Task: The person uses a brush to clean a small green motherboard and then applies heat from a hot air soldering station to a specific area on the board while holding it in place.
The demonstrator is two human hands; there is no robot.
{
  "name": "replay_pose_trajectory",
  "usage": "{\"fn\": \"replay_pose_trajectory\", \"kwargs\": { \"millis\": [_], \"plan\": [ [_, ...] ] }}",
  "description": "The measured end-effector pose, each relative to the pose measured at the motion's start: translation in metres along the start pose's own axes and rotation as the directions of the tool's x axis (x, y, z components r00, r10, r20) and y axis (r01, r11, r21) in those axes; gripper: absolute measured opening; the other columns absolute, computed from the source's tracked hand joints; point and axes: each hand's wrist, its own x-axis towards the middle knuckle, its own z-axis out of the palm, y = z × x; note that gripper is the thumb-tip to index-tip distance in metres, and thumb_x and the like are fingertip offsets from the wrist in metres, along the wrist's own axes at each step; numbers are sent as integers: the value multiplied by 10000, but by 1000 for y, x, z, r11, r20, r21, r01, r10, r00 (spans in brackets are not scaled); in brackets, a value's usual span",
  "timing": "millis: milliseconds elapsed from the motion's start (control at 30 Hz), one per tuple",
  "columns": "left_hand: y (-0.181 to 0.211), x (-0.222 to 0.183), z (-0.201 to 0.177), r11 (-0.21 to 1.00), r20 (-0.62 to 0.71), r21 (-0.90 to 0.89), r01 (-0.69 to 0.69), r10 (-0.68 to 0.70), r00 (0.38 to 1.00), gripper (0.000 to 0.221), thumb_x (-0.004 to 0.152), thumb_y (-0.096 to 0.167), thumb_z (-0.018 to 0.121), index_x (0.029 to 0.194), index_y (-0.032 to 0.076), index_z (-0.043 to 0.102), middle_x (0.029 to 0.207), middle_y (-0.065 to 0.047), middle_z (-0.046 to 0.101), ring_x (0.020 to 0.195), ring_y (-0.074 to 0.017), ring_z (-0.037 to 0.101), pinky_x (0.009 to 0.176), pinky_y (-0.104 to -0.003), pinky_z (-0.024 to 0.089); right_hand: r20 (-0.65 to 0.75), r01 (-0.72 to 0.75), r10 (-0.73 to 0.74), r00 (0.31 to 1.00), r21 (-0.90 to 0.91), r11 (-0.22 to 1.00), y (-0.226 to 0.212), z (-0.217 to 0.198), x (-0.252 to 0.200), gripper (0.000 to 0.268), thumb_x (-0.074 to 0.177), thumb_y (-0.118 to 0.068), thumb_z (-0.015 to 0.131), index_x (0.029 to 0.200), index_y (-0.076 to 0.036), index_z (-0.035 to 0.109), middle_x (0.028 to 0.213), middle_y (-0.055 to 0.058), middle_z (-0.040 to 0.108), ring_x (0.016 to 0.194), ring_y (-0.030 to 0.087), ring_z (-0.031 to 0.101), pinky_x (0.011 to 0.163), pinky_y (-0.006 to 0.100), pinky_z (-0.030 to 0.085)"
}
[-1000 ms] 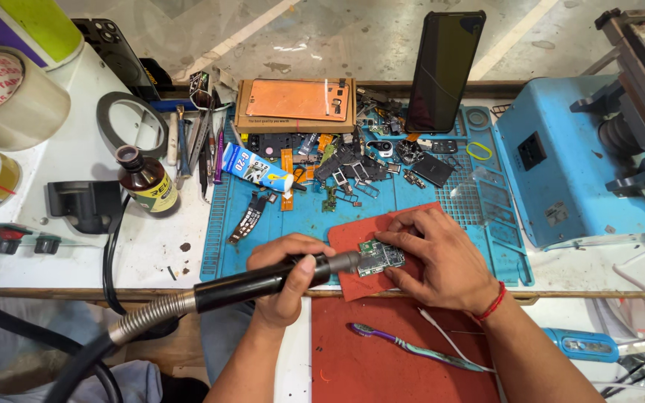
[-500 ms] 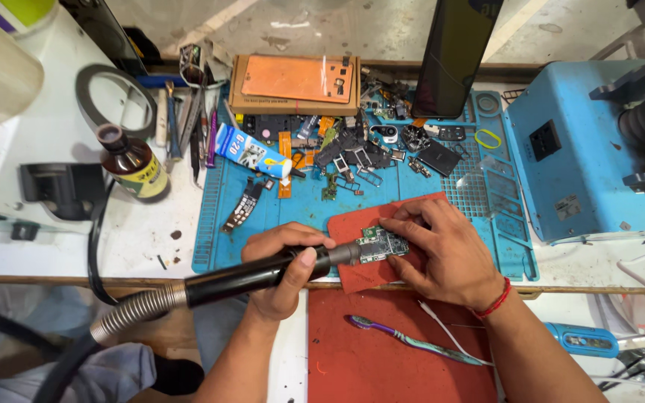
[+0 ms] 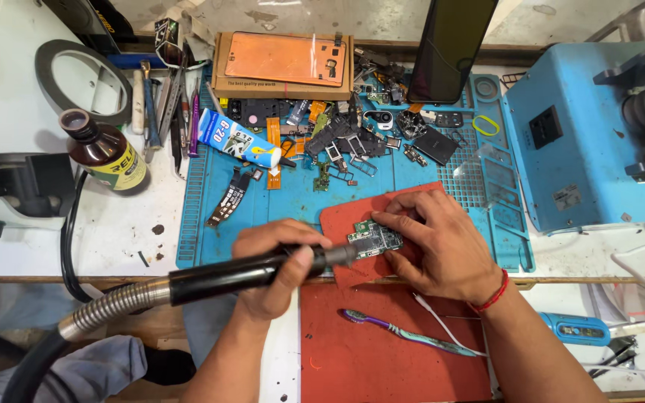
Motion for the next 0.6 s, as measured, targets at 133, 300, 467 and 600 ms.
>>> {"fn": "replay_pose_trajectory", "kwargs": {
  "millis": [133,300,467,600],
  "plan": [
    [-1,-1,0,993,-25,-110,34,-37,999,327,959,293,642,965,-27,708,912,-165,761,830,-211,757,776,-327,627,19,-17,16,1000,11,1000,0,1,-2,565,690,-196,786,1237,-89,692,1138,105,612,1045,311,570,942,436,472],
    [1,-1,-3,991,33,-131,-10,14,999,324,988,310,650,976,-11,693,948,-155,769,870,-204,751,824,-329,617,25,-34,34,999,4,999,-1,0,0,571,682,-191,782,1239,-96,696,1115,102,612,1039,311,576,938,437,475],
    [2,-1,-1,997,15,-63,35,-34,999,300,983,279,648,992,-17,697,943,-158,768,841,-207,748,793,-326,601,15,-45,45,999,-8,999,-3,2,-1,550,688,-189,786,1224,-95,701,1116,95,625,1038,304,583,930,430,476],
    [2,-2,0,996,-116,-29,80,-83,990,290,981,261,633,1002,-21,695,942,-165,755,848,-212,753,784,-321,608,-15,-109,109,994,-23,994,-6,4,-1,526,685,-167,774,1203,-100,711,1138,93,637,975,274,591,901,416,488]
  ]
}}
